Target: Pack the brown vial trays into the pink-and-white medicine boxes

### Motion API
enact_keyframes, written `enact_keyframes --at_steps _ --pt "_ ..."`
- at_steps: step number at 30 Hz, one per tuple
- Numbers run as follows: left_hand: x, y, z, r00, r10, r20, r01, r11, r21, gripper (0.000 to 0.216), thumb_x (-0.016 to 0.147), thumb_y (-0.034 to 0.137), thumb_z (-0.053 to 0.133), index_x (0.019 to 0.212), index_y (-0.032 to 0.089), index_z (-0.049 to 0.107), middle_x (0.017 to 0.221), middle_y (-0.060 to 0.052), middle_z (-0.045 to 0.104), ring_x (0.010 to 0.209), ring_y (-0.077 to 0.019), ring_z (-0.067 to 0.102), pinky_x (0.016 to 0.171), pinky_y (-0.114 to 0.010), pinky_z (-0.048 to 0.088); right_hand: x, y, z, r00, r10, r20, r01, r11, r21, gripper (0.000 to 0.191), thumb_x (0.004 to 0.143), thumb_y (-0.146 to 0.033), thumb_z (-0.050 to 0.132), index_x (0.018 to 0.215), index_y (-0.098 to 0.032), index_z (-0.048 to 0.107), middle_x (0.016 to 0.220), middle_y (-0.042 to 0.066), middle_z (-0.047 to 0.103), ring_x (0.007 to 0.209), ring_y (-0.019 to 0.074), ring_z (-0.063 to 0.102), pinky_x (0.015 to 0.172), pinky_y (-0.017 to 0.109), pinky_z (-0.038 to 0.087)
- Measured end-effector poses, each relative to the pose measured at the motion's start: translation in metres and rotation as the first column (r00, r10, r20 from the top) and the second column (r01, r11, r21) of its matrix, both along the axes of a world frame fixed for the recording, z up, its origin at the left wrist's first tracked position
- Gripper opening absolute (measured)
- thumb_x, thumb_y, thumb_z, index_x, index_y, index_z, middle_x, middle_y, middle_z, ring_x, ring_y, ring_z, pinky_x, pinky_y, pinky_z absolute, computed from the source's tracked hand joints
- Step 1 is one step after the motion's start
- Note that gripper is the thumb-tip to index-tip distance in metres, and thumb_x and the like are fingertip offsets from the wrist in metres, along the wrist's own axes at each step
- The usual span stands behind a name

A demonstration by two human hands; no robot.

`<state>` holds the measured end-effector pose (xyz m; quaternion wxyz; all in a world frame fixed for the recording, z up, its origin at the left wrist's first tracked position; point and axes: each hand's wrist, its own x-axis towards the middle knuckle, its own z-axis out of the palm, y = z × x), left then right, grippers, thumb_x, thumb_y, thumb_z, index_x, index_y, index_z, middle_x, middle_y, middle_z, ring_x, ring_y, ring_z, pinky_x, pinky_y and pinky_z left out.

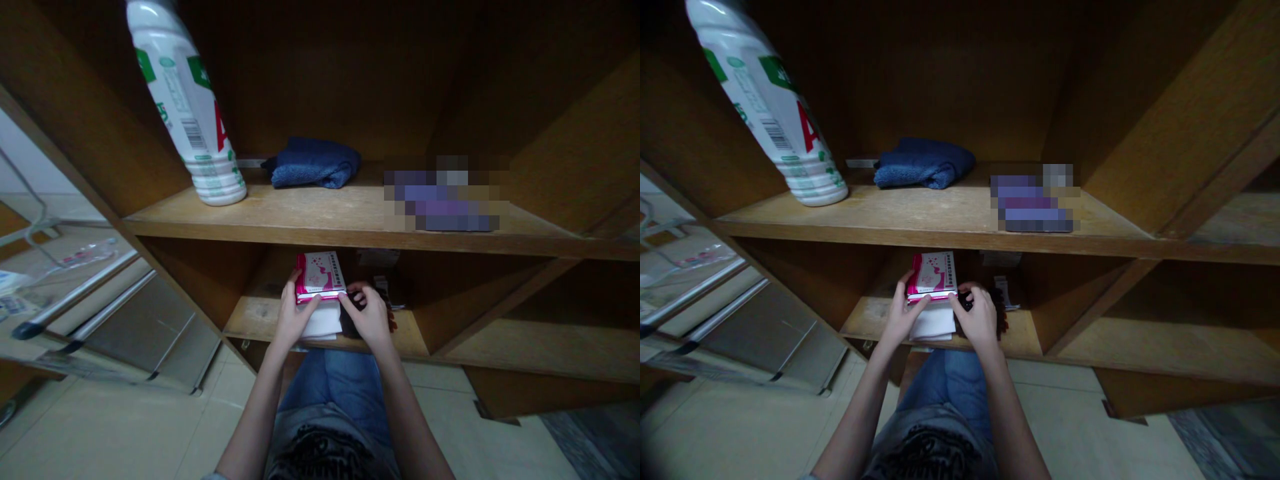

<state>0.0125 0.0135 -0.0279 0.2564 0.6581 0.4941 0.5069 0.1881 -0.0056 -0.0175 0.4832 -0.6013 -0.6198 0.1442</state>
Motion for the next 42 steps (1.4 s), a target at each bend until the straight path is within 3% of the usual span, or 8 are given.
enact_keyframes --at_steps 4,9,18,22,26,34,38,42 --pt "0.001 0.004 -0.003 0.997 0.008 0.077 -0.007 1.000 -0.016 0.059 0.078 0.035 0.062 0.130 0.021 0.040 0.134 -0.012 0.046 0.126 -0.0247 0.043 0.106 -0.042 0.032 -0.001 0.003 -0.005 1.000 -0.001 -0.009 0.001 1.000 0.003 0.048 0.078 -0.045 0.057 0.116 -0.015 0.059 0.105 0.013 0.067 0.089 0.0250 0.061 0.080 0.040 0.049" --pt "0.004 0.006 -0.002 0.993 0.039 0.115 -0.039 0.999 -0.002 0.056 0.073 0.028 0.065 0.126 0.022 0.045 0.130 -0.010 0.049 0.124 -0.0248 0.044 0.105 -0.042 0.034 -0.005 0.005 -0.005 0.997 0.072 -0.033 -0.073 0.997 -0.036 0.042 0.083 -0.039 0.052 0.117 -0.017 0.061 0.118 0.013 0.065 0.111 0.0279 0.058 0.096 0.045 0.043" --pt "0.000 0.008 -0.002 0.996 0.072 0.059 -0.075 0.997 0.037 0.044 0.075 0.036 0.066 0.115 0.020 0.054 0.119 -0.010 0.056 0.115 -0.0238 0.051 0.099 -0.041 0.040 -0.011 0.004 -0.004 0.988 0.085 -0.127 -0.092 0.994 -0.051 0.042 0.087 -0.042 0.048 0.114 -0.014 0.063 0.115 0.015 0.067 0.106 0.0288 0.062 0.091 0.043 0.047" --pt "-0.004 0.003 0.008 0.990 0.139 0.006 -0.139 0.986 0.094 0.027 0.075 0.035 0.066 0.098 0.021 0.063 0.110 -0.008 0.059 0.111 -0.0243 0.053 0.095 -0.039 0.042 -0.017 0.001 -0.002 0.984 0.056 -0.167 -0.060 0.998 -0.022 0.038 0.087 -0.042 0.049 0.110 -0.017 0.067 0.111 0.011 0.069 0.102 0.0287 0.064 0.087 0.041 0.050" --pt "-0.009 -0.007 0.022 0.981 0.194 0.022 -0.195 0.973 0.121 0.025 0.076 0.037 0.065 0.093 0.019 0.063 0.095 -0.006 0.060 0.097 -0.0218 0.058 0.088 -0.035 0.045 -0.031 -0.005 0.003 0.975 0.046 -0.218 -0.034 0.998 0.058 0.035 0.085 -0.039 0.053 0.105 -0.017 0.070 0.108 0.012 0.070 0.101 0.0277 0.065 0.089 0.039 0.050" --pt "-0.041 -0.035 0.044 0.872 0.441 0.212 -0.483 0.845 0.230 0.023 0.076 0.030 0.064 0.095 0.017 0.063 0.120 -0.009 0.061 0.117 -0.0227 0.053 0.101 -0.039 0.038 -0.083 -0.036 0.018 0.894 0.357 -0.270 -0.355 0.933 0.060 0.055 0.084 -0.037 0.056 0.134 -0.016 0.047 0.131 0.011 0.056 0.120 0.0234 0.053 0.102 0.039 0.042" --pt "-0.068 -0.047 0.030 0.821 0.523 0.229 -0.562 0.810 0.167 0.025 0.074 0.031 0.065 0.095 0.017 0.063 0.118 -0.010 0.063 0.115 -0.0244 0.056 0.099 -0.040 0.041 -0.103 -0.048 0.010 0.830 0.490 -0.265 -0.515 0.857 -0.026 0.067 0.080 -0.034 0.060 0.140 -0.015 0.036 0.140 0.012 0.046 0.128 0.0244 0.044 0.105 0.043 0.038" --pt "-0.091 -0.056 -0.003 0.799 0.567 0.201 -0.587 0.807 0.061 0.031 0.071 0.035 0.066 0.096 0.017 0.063 0.115 -0.011 0.064 0.113 -0.0274 0.057 0.097 -0.043 0.042 -0.115 -0.054 -0.013 0.796 0.552 -0.247 -0.591 0.797 -0.126 0.075 0.078 -0.032 0.063 0.143 -0.015 0.030 0.143 0.014 0.041 0.131 0.0261 0.039 0.108 0.046 0.034"
